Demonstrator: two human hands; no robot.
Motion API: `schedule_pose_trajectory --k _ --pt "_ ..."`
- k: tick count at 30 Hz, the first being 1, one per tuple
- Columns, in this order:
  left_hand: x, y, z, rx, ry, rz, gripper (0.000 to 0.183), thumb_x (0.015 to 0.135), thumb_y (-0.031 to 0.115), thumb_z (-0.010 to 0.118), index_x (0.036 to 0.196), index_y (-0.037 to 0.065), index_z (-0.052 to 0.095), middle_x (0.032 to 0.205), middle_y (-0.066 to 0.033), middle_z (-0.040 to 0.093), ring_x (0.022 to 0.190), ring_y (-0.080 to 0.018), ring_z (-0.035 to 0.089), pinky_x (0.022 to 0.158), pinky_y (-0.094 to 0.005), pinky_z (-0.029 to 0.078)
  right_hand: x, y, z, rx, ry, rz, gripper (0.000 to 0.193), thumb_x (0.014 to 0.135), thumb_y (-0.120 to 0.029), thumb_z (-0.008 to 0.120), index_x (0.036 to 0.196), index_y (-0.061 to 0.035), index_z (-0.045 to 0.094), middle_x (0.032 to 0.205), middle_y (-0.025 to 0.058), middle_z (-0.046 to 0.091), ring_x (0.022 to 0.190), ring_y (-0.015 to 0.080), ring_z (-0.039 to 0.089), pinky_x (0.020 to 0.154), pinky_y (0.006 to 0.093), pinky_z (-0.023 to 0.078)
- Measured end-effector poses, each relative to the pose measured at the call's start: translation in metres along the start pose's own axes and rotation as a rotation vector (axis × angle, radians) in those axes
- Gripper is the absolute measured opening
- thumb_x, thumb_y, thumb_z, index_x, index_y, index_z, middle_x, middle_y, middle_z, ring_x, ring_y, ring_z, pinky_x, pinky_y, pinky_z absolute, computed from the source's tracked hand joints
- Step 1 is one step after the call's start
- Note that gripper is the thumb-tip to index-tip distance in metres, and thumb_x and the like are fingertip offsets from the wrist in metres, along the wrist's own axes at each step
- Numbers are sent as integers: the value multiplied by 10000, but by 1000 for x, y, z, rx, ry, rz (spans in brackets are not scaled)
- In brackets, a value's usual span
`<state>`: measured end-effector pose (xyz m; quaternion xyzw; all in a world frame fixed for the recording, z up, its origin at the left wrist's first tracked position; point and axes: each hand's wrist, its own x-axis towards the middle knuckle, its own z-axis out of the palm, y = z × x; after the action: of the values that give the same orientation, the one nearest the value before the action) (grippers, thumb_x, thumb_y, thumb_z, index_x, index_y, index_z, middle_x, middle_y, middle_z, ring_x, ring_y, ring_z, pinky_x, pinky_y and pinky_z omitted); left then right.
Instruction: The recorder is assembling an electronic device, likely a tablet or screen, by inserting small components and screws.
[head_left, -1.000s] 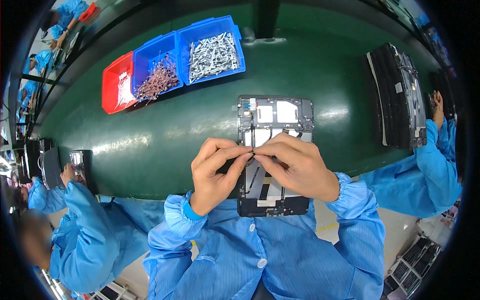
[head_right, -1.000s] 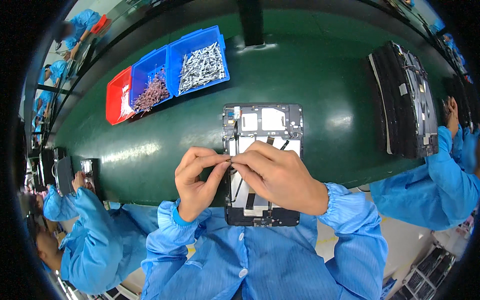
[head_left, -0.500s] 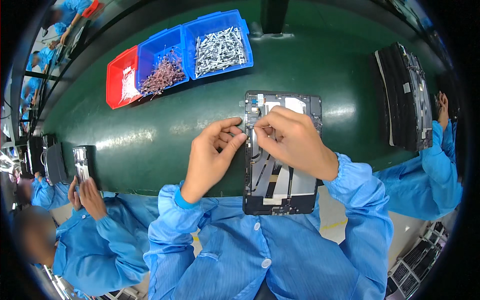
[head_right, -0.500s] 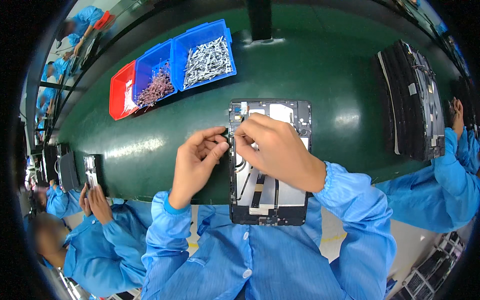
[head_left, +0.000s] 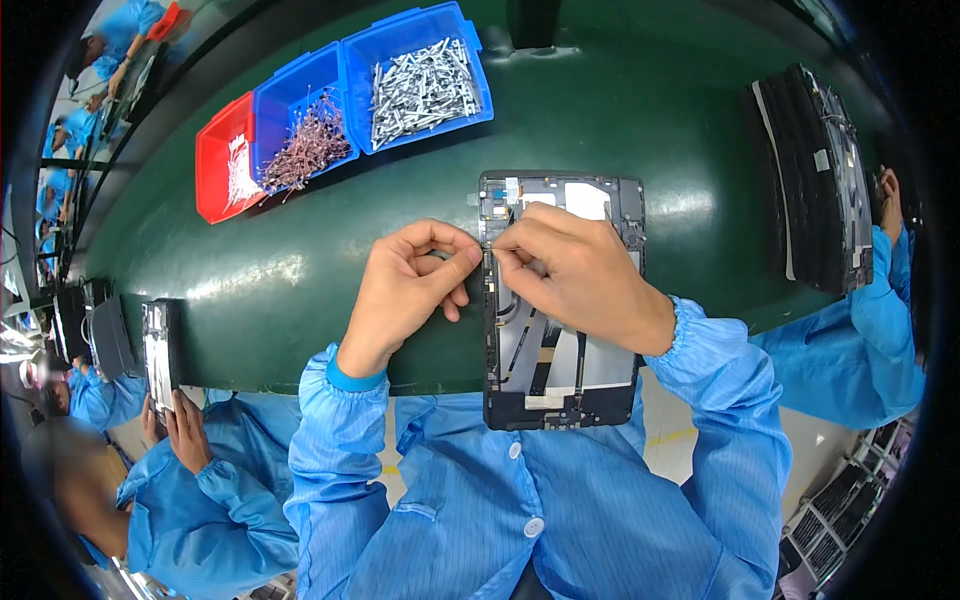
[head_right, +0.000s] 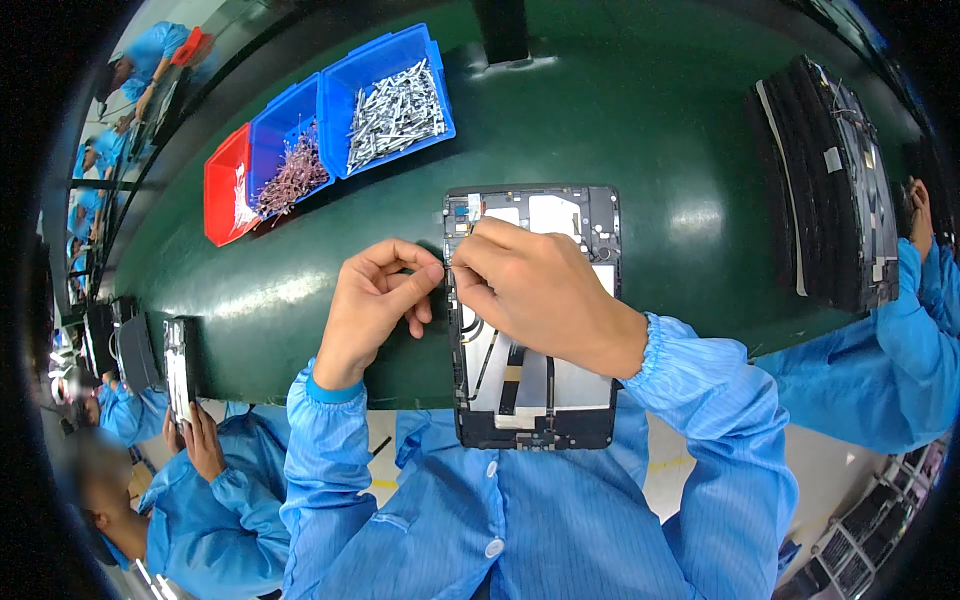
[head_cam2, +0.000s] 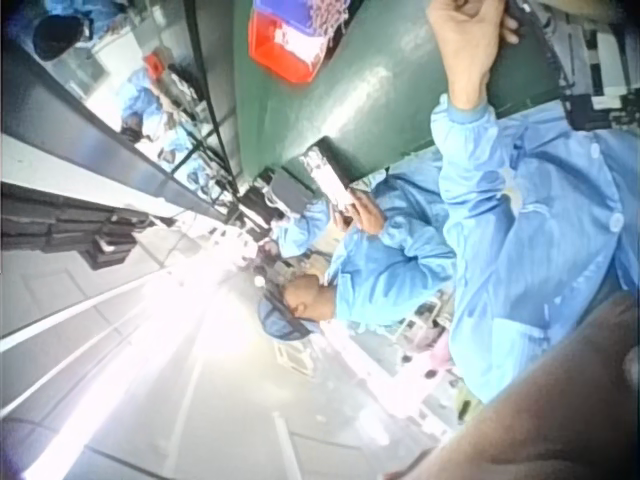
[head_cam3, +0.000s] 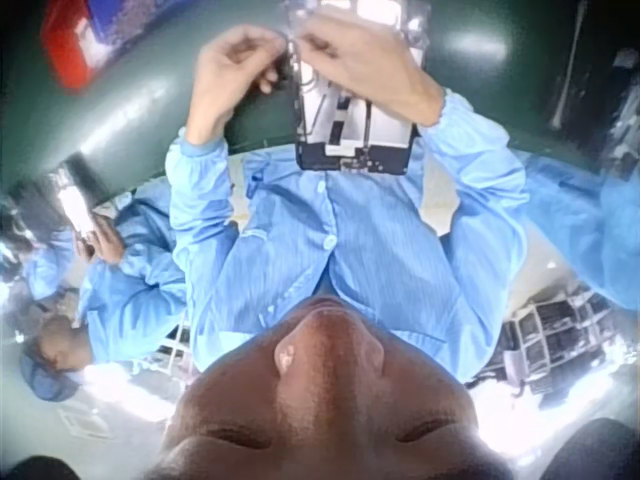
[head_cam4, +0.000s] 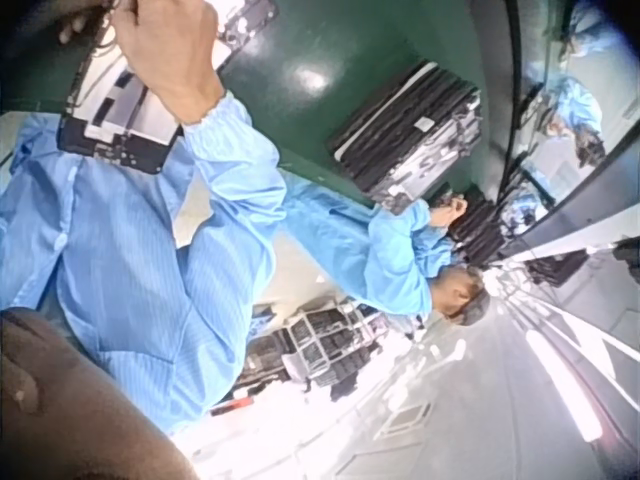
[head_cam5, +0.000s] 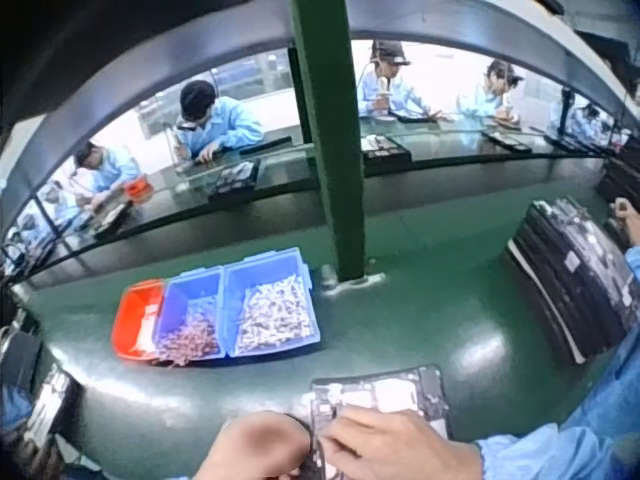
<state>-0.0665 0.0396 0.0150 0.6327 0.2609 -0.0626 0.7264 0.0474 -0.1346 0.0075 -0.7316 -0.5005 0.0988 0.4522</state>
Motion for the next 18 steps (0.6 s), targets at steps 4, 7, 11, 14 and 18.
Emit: schedule_pose_trajectory --k 4,7,11,14,18 --pt "1 0 1 6 7 1 126 923 71 687 980 -32 641 800 -54 652 578 -69 606 470 -207 485 0 1 0 -27 18 -32 82 826 -87 671 836 -24 619 781 82 565 607 266 616 523 369 510" --pt "1 2 0 25 20 -12 124 922 75 689 973 -28 644 758 -51 654 569 -69 603 469 -208 484 0 1 0 -40 13 -43 92 831 -97 669 834 -28 608 782 79 554 608 261 614 521 369 509" --pt "2 2 1 44 26 -36 121 920 79 690 963 -26 646 714 -49 656 559 -75 602 468 -210 483 -2 2 -1 -56 11 -60 106 837 -111 667 834 -37 591 792 72 540 621 252 614 519 361 508" --pt "2 2 3 58 43 -24 122 915 74 692 960 -29 644 720 -50 657 565 -79 608 467 -212 486 -2 2 0 -56 26 -71 105 835 -110 667 834 -40 590 799 69 539 630 248 617 517 357 506" --pt "2 3 3 68 49 -25 111 912 63 689 952 -29 642 712 -47 656 571 -82 613 466 -211 487 -2 2 0 -69 28 -74 108 830 -107 669 829 -36 588 796 69 536 622 248 615 515 360 504"
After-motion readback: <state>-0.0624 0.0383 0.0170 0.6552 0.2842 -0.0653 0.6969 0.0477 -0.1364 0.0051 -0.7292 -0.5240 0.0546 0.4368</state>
